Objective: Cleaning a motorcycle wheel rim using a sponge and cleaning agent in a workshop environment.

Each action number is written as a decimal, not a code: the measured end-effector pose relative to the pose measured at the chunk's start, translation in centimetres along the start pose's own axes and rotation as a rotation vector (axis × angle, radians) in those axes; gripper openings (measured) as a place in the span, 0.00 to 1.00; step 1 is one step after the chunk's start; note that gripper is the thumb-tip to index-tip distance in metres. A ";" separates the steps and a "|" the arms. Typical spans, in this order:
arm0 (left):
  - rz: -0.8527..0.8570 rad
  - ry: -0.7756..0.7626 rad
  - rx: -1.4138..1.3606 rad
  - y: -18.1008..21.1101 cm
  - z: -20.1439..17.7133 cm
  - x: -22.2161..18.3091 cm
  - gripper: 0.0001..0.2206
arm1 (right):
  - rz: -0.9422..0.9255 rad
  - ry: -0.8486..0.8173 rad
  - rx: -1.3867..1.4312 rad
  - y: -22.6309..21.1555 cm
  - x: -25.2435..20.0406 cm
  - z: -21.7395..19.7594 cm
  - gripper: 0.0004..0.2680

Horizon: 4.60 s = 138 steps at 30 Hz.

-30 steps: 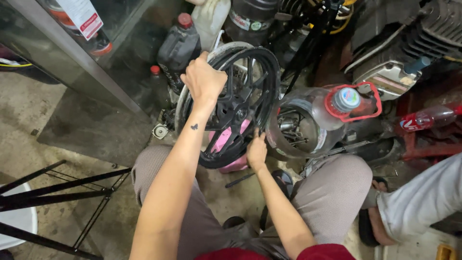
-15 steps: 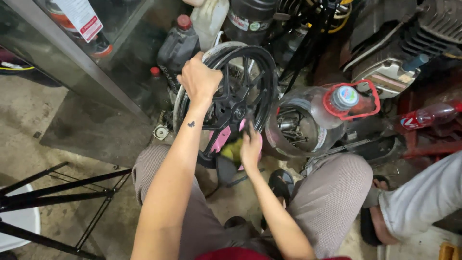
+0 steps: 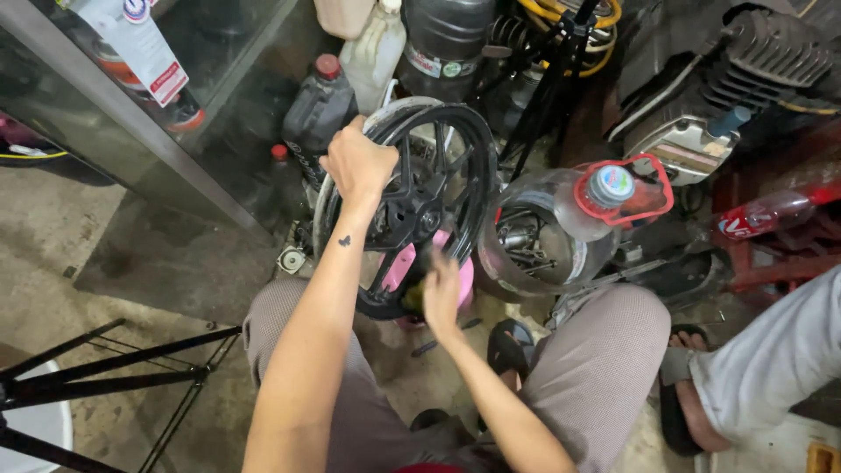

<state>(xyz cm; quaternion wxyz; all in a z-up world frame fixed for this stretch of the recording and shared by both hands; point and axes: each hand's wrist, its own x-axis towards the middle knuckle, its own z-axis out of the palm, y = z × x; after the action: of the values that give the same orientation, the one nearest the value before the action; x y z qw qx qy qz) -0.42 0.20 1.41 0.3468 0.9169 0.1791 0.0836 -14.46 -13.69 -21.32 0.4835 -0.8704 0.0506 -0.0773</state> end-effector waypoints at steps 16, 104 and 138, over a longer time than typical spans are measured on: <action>-0.026 -0.008 -0.029 0.2 -0.6 -0.3 0.29 | -0.154 0.079 -0.201 7.1 0.2 1.8 0.24; -0.136 -0.176 -0.296 4.1 -5.4 -3.6 0.44 | 0.565 0.028 0.569 5.2 18.2 -7.8 0.12; -0.127 -0.018 -0.121 1.6 1.0 0.6 0.14 | 0.063 0.382 0.548 -12.3 19.4 0.1 0.18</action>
<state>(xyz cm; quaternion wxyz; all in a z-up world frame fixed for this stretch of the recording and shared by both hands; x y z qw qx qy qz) 0.86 -1.26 1.79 0.4076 0.8819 0.2283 0.0638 4.78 -10.28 -9.31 0.6835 -0.6759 0.1446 -0.2346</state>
